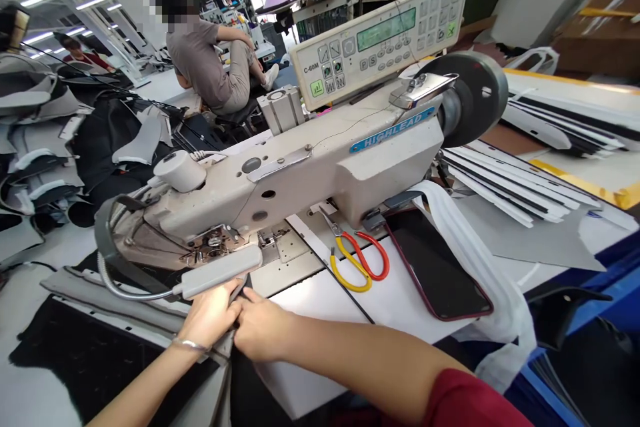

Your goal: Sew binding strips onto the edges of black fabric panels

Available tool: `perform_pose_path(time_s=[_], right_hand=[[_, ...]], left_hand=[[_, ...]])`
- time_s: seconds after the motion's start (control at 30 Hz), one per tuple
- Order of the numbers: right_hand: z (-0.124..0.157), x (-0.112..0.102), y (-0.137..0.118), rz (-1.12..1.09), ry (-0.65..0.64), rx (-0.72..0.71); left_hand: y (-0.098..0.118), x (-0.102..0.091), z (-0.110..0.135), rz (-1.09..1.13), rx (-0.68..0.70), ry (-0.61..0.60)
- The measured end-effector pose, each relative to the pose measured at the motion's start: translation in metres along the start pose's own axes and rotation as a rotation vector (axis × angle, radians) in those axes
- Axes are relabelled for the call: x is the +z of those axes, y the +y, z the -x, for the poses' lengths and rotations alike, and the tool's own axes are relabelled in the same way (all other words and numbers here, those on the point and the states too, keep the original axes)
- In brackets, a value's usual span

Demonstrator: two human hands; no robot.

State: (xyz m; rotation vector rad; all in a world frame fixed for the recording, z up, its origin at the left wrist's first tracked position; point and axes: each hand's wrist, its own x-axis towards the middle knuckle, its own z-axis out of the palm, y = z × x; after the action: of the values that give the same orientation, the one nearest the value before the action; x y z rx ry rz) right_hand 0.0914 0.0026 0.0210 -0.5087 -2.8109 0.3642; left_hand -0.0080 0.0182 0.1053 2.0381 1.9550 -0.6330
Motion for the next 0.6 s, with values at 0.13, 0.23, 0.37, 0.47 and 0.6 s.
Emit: perform_pose_path(time_s=[0.13, 0.23, 0.37, 0.47, 0.6], right_hand=[[0.010, -0.010, -0.022, 0.020, -0.090, -0.006], [0.009, -0.011, -0.029, 0.035, -0.132, -0.001], [0.008, -0.003, -0.033, 0.083, -0.087, 0.009], [0.011, 0.002, -0.034, 0.104, -0.067, 0.018], [0.013, 0.008, -0.035, 0.088, -0.012, 0.011]], left_hand=[[0.001, 0.009, 0.005, 0.002, -0.022, 0.119], [0.002, 0.012, 0.007, 0.008, -0.022, 0.147], [0.004, 0.012, 0.005, 0.006, -0.019, 0.153], [0.005, 0.015, 0.004, 0.016, -0.005, 0.193], [0.006, 0.020, 0.005, 0.025, -0.006, 0.251]])
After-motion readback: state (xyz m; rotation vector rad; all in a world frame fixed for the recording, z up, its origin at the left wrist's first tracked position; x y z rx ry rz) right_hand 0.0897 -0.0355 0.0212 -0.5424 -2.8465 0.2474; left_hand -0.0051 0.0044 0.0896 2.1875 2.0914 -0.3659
